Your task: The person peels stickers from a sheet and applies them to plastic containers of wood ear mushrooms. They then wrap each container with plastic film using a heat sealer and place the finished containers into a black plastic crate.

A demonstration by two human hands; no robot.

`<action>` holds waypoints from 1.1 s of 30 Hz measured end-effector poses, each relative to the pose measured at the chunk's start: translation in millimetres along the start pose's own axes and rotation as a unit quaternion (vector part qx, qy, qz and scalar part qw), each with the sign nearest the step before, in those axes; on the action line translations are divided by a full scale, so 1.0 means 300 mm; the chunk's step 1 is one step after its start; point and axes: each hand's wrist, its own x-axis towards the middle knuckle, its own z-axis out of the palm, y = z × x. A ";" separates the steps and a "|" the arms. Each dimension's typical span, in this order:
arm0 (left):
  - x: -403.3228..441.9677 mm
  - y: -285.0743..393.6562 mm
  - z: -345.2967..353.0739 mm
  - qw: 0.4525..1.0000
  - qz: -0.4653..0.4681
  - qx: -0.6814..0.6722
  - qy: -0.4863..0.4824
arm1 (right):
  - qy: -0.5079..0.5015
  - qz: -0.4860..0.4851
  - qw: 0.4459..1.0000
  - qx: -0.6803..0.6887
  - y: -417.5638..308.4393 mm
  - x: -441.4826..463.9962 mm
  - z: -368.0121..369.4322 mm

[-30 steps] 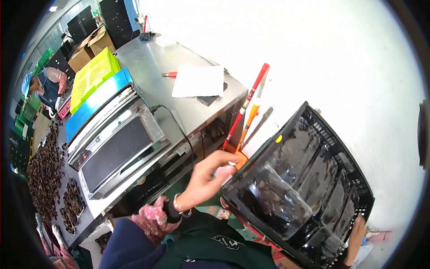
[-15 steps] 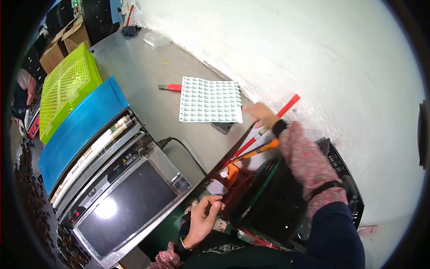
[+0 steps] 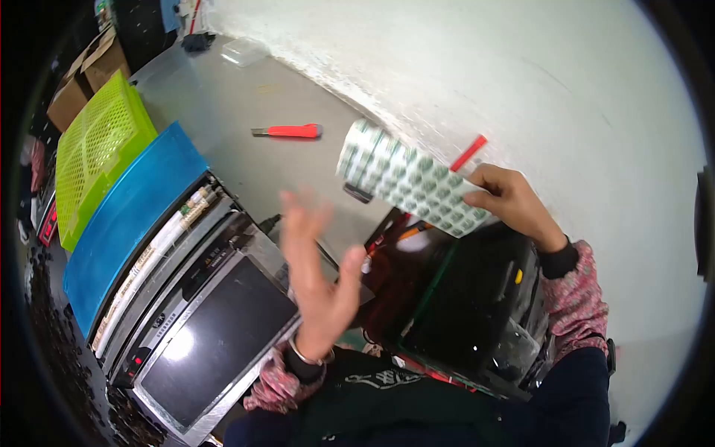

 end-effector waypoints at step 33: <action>0.019 0.572 0.321 0.912 -0.115 -0.193 -0.343 | 0.375 -0.296 0.853 -0.212 0.126 -0.730 -0.014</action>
